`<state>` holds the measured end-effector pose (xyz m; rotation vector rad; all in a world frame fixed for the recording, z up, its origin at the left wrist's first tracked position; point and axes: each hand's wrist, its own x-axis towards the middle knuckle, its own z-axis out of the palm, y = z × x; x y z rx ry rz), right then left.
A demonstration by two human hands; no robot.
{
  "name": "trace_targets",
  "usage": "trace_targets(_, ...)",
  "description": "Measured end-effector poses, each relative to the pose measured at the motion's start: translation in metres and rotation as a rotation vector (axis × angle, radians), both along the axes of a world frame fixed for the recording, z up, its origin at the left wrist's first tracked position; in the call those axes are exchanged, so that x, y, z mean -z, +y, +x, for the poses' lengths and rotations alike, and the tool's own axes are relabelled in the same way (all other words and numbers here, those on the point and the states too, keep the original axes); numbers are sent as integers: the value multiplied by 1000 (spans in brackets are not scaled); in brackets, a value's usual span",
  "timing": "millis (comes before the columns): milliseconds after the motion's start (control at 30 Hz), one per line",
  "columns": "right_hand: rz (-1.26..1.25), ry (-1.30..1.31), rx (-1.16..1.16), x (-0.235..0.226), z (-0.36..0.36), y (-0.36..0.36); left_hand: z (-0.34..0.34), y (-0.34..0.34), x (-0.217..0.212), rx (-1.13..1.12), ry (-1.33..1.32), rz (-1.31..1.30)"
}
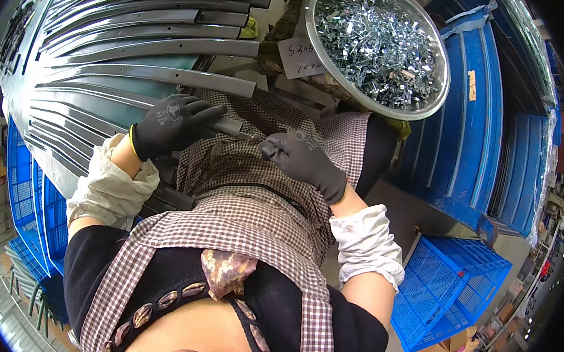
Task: The person repeatedly picks up small metal fasteners from a bowl and inserts them into holes on long metal bars. They then place the bars onto a stack on the table. The process is repeated continuously throughout the clip.
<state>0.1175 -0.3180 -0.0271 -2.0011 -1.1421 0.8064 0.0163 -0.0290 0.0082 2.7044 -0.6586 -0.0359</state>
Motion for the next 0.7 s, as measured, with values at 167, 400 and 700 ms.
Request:
trace_targets(167,96,-671,59,8,-22,7,4,-1,-1,-6,-21,-4)
trace_targets(400,216,-520,7,-16,-5,-14,-1,-6,3,30,8,-124)
trace_targets(700,45,-513,426,-40,54,-63,-37,74,16,-604,-152,-321)
